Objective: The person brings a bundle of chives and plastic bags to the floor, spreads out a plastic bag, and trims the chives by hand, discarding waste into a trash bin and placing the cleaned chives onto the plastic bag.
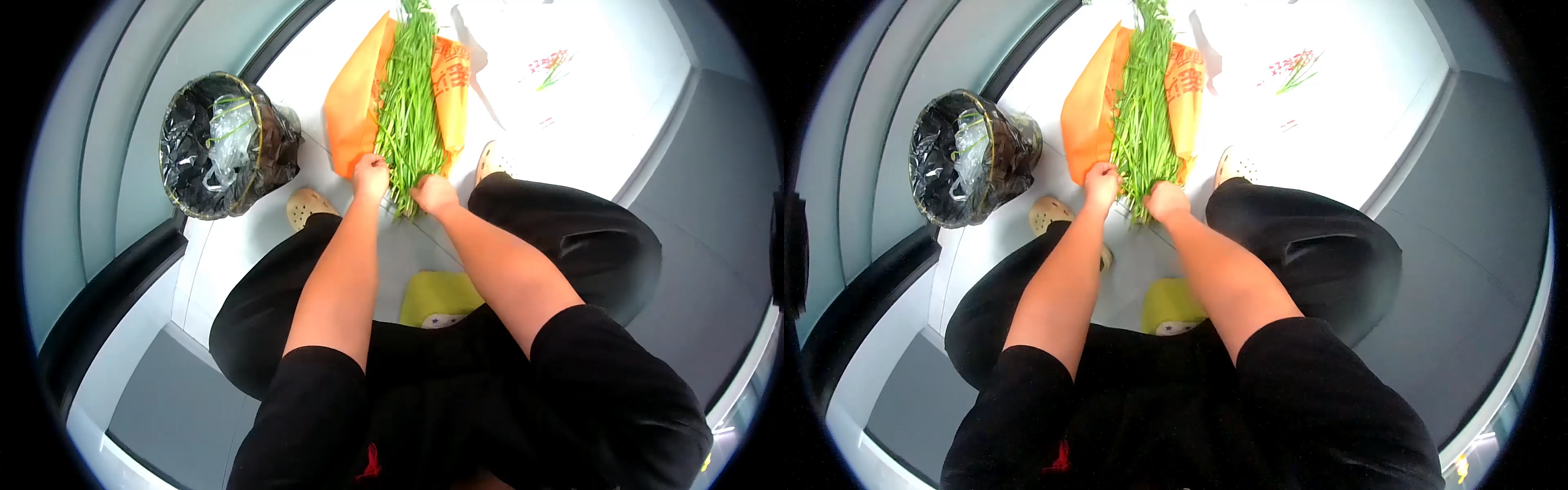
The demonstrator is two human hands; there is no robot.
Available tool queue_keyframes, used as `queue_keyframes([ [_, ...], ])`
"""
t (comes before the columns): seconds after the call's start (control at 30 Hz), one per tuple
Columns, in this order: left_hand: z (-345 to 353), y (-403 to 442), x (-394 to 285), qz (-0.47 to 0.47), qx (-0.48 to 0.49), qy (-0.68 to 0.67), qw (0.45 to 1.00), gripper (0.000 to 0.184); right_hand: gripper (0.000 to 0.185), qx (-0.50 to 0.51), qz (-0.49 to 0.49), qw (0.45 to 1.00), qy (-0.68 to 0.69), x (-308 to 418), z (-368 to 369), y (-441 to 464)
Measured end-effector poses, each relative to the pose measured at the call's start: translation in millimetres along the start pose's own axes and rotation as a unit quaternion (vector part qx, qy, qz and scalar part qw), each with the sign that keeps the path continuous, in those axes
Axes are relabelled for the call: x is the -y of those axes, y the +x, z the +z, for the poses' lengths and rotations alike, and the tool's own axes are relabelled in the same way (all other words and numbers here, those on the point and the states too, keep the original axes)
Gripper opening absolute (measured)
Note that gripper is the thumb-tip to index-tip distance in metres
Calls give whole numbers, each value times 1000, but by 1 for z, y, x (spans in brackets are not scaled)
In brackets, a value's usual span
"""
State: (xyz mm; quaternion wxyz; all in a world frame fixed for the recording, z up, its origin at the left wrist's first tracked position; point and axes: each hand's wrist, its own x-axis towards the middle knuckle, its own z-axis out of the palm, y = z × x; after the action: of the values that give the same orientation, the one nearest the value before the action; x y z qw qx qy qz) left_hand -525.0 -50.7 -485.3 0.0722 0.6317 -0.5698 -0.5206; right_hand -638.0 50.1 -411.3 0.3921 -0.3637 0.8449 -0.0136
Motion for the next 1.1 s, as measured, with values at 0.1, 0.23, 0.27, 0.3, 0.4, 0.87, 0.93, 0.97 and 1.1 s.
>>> queue_keyframes([
  [0.1,-1,6,1,8,38,11,999,19,17,195,82,928,307,-4,-34,-8],
  [0.23,-19,-15,-43,-28,139,10,990,21,16,211,77,901,371,-7,-75,-15],
  [0.27,-27,-26,-66,-21,136,9,990,21,16,205,65,895,392,-7,-82,-12],
  [0.3,-38,-40,-93,-49,188,-29,981,23,16,198,46,895,397,-4,-95,-11],
  [0.4,-75,-69,-167,-59,288,-59,954,28,16,171,-53,912,369,20,-158,-20],
  [0.87,-184,-191,-288,216,308,-87,922,21,20,83,-287,828,475,100,-296,-124],
  [0.93,-185,-191,-287,234,274,-100,927,19,22,183,-293,832,435,99,-293,-128],
  [0.97,-187,-189,-288,229,278,-88,929,17,22,187,-310,827,429,99,-286,-129],
  [1.1,-189,-182,-288,219,286,-67,930,19,17,125,-287,840,444,101,-264,-125],
])
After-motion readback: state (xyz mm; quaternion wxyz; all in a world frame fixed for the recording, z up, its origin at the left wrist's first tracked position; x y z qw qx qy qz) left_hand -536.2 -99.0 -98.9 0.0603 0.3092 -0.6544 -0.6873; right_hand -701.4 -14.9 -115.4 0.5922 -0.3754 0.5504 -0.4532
